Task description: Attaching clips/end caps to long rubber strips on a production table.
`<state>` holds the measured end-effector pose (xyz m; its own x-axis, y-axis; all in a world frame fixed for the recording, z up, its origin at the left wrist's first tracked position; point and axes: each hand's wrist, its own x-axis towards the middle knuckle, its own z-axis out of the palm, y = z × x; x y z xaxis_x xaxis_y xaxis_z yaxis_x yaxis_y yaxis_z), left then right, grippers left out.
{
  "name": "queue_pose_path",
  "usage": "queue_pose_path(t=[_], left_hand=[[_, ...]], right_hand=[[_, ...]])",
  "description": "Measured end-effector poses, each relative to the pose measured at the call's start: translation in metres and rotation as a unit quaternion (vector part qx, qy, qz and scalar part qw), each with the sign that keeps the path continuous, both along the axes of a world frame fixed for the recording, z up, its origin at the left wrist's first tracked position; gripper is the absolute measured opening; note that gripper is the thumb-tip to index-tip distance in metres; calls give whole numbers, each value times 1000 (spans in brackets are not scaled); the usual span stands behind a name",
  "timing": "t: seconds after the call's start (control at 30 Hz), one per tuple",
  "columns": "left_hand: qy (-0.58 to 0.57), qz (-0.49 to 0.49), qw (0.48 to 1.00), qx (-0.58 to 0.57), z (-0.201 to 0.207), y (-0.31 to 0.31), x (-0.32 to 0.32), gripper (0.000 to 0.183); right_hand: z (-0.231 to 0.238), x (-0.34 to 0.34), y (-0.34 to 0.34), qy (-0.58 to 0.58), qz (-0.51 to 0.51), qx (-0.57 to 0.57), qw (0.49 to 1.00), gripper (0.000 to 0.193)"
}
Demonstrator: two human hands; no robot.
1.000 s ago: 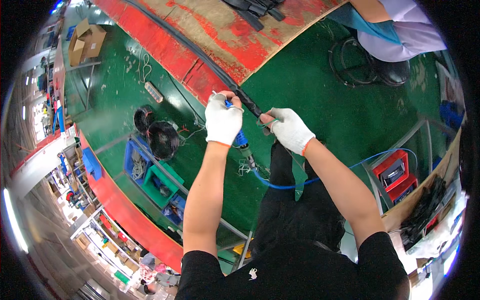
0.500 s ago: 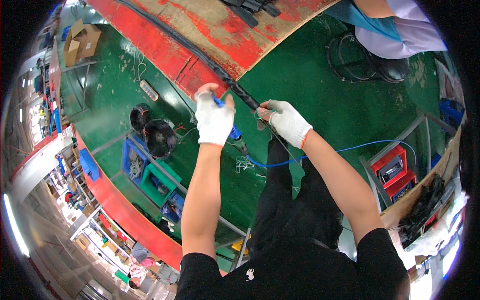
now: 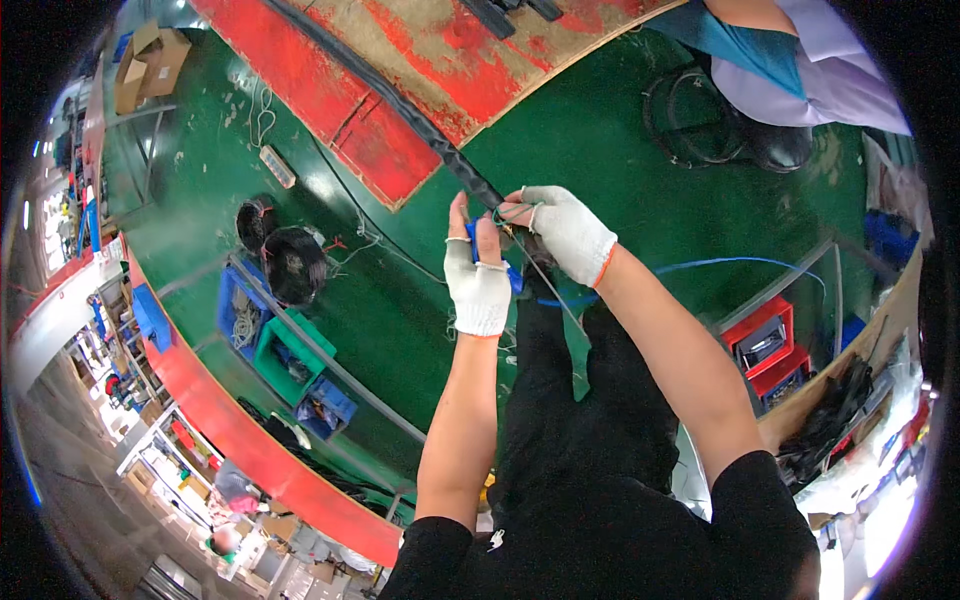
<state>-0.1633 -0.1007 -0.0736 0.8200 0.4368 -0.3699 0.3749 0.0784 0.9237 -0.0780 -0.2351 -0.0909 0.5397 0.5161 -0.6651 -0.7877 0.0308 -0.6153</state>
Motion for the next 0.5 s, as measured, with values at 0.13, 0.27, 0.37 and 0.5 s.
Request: queue_pose_path(t=[0.13,0.27,0.37,0.5], left_hand=[[-40,-25,999,15,11,11,-9,93],[-136,5,991,6,26,23,-6,96],[-233,124,962,-74,41,21,20,83],[-115,96,989,7,35,8,41,71]], right_hand=[[3,3,-3,22,37,-11,999,27],[18,7,-6,41,67,18,997,26],[19,2,0,36,48,25,998,27],[10,-15,15,25,-8,13,1000,34]])
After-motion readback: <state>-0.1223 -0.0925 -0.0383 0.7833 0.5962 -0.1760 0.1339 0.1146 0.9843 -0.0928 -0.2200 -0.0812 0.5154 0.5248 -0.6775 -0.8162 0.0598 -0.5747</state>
